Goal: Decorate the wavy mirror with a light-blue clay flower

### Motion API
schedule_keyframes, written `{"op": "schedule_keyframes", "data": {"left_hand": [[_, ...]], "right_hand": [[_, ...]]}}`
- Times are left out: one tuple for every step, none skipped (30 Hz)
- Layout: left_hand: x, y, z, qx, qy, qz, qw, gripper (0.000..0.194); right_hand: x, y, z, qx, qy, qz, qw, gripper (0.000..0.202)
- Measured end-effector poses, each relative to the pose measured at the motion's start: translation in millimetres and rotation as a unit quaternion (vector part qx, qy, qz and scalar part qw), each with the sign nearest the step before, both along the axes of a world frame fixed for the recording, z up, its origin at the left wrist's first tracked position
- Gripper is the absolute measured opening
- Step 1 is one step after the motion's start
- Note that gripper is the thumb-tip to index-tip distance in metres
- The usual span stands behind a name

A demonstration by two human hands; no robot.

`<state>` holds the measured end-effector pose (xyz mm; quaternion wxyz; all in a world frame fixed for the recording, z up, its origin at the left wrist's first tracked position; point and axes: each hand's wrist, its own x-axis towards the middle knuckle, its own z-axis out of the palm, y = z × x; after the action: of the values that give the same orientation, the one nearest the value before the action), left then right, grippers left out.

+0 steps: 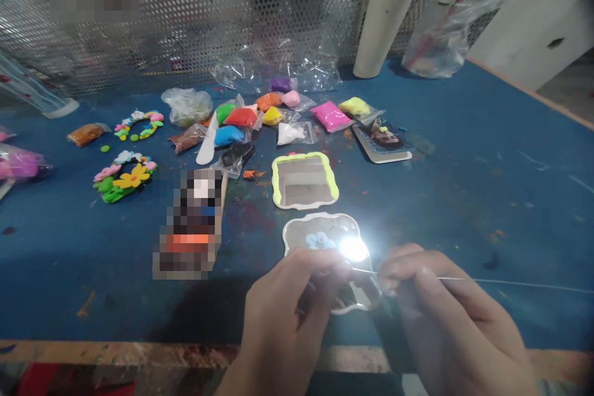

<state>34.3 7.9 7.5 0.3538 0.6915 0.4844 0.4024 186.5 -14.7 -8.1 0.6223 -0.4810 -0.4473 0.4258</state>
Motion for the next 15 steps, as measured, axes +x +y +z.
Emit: {"op": "schedule_keyframes", "data": {"left_hand": [[-0.5,0.6,-0.3,0.003,-0.004,-0.005,1.0,0.022],[-1.0,0.9,-0.6,0.003,-0.008,-0.009,1.0,0.022],[-1.5,0.9,-0.7,0.001,-0.011,-0.011,1.0,0.023],[-1.9,0.6,-0.7,0.0,-0.015,-0.012,1.0,0.023],[-2.2,0.2,-0.5,-0.002,-0.018,-0.011,1.0,0.022],[-2.3,-0.4,-0.2,-0.005,-0.019,-0.009,1.0,0.022],[-2.3,-0.9,0.1,-0.007,-0.02,-0.007,1.0,0.022],[-2.2,-1.3,0.3,-0.009,-0.021,-0.004,1.0,0.022],[-2.0,-1.4,0.4,-0.009,-0.022,-0.002,1.0,0.021],[-1.7,-1.3,0.3,-0.01,-0.023,0.0,1.0,0.02],[-1.5,-1.1,0.0,-0.013,-0.024,0.001,1.0,0.019],[-1.5,-0.8,-0.4,-0.013,-0.026,0.0,1.0,0.019],[-1.5,-0.5,-0.9,-0.013,-0.028,-0.001,1.0,0.02],[-1.7,-0.3,-1.4,-0.013,-0.03,-0.003,0.999,0.02],[-2.0,-0.3,-1.7,-0.01,-0.032,-0.007,0.999,0.02]], "right_hand": [[-0.3,0.3,-0.1,0.001,0.0,0.0,1.0,0.023],[-0.6,0.6,-0.2,0.0,0.0,0.001,1.0,0.023],[-0.8,0.8,-0.2,-0.001,0.0,0.001,1.0,0.023],[-0.9,0.8,-0.1,-0.003,0.0,0.0,1.0,0.023],[-1.0,0.7,0.0,-0.004,0.0,0.001,1.0,0.024],[-0.8,0.5,0.2,-0.005,0.0,0.0,1.0,0.024],[-0.6,0.1,0.4,-0.008,0.0,0.0,1.0,0.024],[-0.4,-0.2,0.5,-0.008,0.0,0.0,1.0,0.024],[-0.1,-0.4,0.5,-0.008,-0.001,-0.001,1.0,0.024],[0.2,-0.5,0.5,-0.01,-0.003,0.0,1.0,0.024],[0.4,-0.4,0.4,-0.01,-0.005,0.0,1.0,0.024],[0.6,-0.2,0.3,-0.01,-0.006,0.0,1.0,0.024],[0.5,0.2,0.1,-0.009,-0.007,0.0,1.0,0.024],[0.4,0.6,0.0,-0.008,-0.007,0.0,1.0,0.024],[0.2,1.0,-0.1,-0.008,-0.007,-0.001,1.0,0.024]]}}
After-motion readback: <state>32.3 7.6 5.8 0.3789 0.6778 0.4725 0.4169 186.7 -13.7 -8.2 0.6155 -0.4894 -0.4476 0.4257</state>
